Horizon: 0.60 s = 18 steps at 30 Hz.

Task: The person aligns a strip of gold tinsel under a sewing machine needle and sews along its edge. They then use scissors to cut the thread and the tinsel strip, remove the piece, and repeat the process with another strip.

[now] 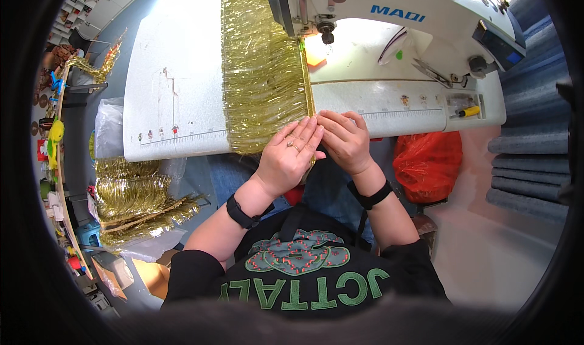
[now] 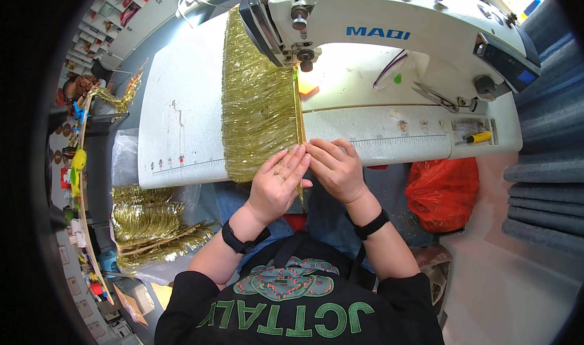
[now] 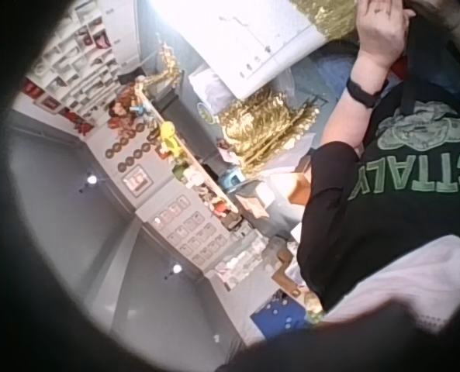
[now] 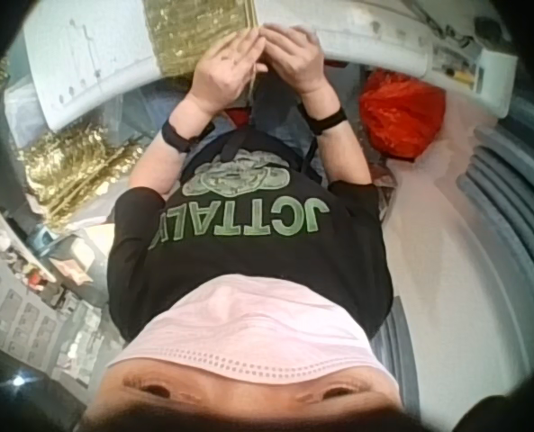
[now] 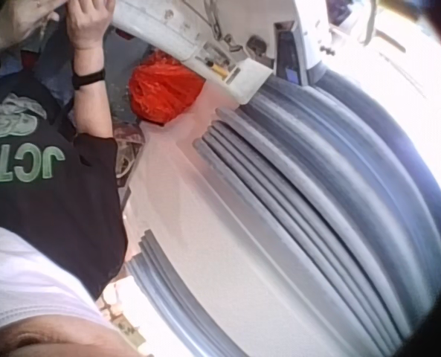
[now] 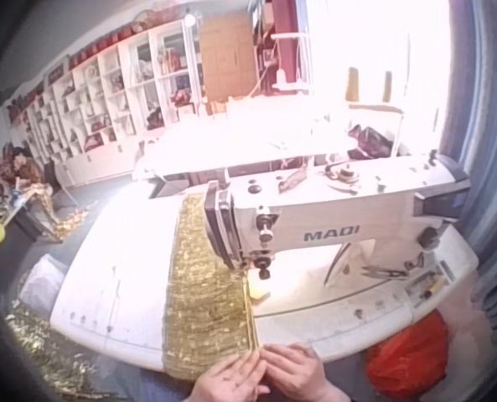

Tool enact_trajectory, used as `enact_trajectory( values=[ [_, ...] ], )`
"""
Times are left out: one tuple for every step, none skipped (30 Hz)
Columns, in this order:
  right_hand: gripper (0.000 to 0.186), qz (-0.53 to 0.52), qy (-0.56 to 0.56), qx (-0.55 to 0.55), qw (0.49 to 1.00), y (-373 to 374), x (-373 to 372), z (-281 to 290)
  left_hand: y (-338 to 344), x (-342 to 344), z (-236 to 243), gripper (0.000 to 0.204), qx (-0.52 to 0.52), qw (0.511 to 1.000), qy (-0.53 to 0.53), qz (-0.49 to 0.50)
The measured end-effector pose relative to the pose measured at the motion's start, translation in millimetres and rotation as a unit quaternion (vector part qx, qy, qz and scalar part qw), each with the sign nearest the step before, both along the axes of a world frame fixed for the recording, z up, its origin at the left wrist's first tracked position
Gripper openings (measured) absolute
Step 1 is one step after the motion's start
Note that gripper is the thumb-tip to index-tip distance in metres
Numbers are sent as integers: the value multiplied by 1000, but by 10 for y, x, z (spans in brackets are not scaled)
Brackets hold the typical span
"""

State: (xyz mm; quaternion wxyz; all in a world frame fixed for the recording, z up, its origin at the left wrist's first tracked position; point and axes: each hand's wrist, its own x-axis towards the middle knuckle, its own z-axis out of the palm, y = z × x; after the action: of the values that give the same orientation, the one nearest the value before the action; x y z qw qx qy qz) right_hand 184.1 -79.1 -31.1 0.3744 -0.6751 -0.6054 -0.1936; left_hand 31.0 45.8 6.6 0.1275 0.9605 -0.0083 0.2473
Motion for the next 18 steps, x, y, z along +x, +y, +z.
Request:
enact_trajectory(
  values=[
    [18, -3, 1, -1, 1000, 3, -1, 3, 3, 9, -4, 52, 0, 1000, 0, 1],
    [18, -7, 3, -3, 1000, 6, -4, 6, 7, 17, -9, 52, -2, 1000, 1, 2],
    [18, -11, 7, -5, 1000, 9, -7, 10, 13, 24, -12, 52, 1, 1000, 0, 3],
    [18, -15, 10, -6, 1000, 16, -13, 15, 20, 30, -15, 52, 2, 1000, 0, 5],
    [19, -19, 14, -7, 1000, 25, -20, 19, 28, 36, -18, 53, 3, 1000, 1, 7],
    [19, -22, 19, -8, 1000, 32, -25, 24, 36, 42, -21, 53, 3, 1000, 1, 9],
    [19, -28, 14, -15, 999, 37, -26, 31, 46, 47, -23, 53, 4, 1000, 2, 10],
    [19, -34, 10, -22, 999, 40, -28, 38, 54, 53, -25, 53, 4, 1000, 3, 12],
    [19, -40, 6, -29, 999, 44, -28, 45, 65, 61, -27, 52, 2, 1000, 2, 12],
    [20, -41, 4, -33, 999, 47, -27, 51, 78, 72, -30, 52, -1, 1000, 2, 12],
    [20, -41, 3, -38, 998, 49, -25, 57, 89, 84, -32, 52, -5, 1000, 2, 13],
    [20, -42, 2, -43, 998, 51, -23, 63, 94, 96, -34, 53, -5, 1000, 3, 15],
    [21, -40, 4, -43, 998, 52, -22, 67, 98, 109, -35, 53, -7, 1000, 5, 19],
    [21, -38, 7, -43, 998, 50, -24, 69, 103, 122, -35, 53, -10, 1000, 5, 23],
    [22, -37, 9, -46, 998, 50, -24, 70, 115, 138, -35, 51, -1, 1000, 5, 27],
    [23, -35, 8, -44, 998, 51, -22, 70, 129, 158, -35, 50, 7, 999, 4, 31],
    [24, -35, 8, -44, 998, 52, -21, 68, 141, 174, -34, 49, 15, 999, 4, 35],
    [25, -34, 8, -47, 998, 53, -20, 66, 151, 184, -30, 48, 14, 999, 5, 35]
  ],
)
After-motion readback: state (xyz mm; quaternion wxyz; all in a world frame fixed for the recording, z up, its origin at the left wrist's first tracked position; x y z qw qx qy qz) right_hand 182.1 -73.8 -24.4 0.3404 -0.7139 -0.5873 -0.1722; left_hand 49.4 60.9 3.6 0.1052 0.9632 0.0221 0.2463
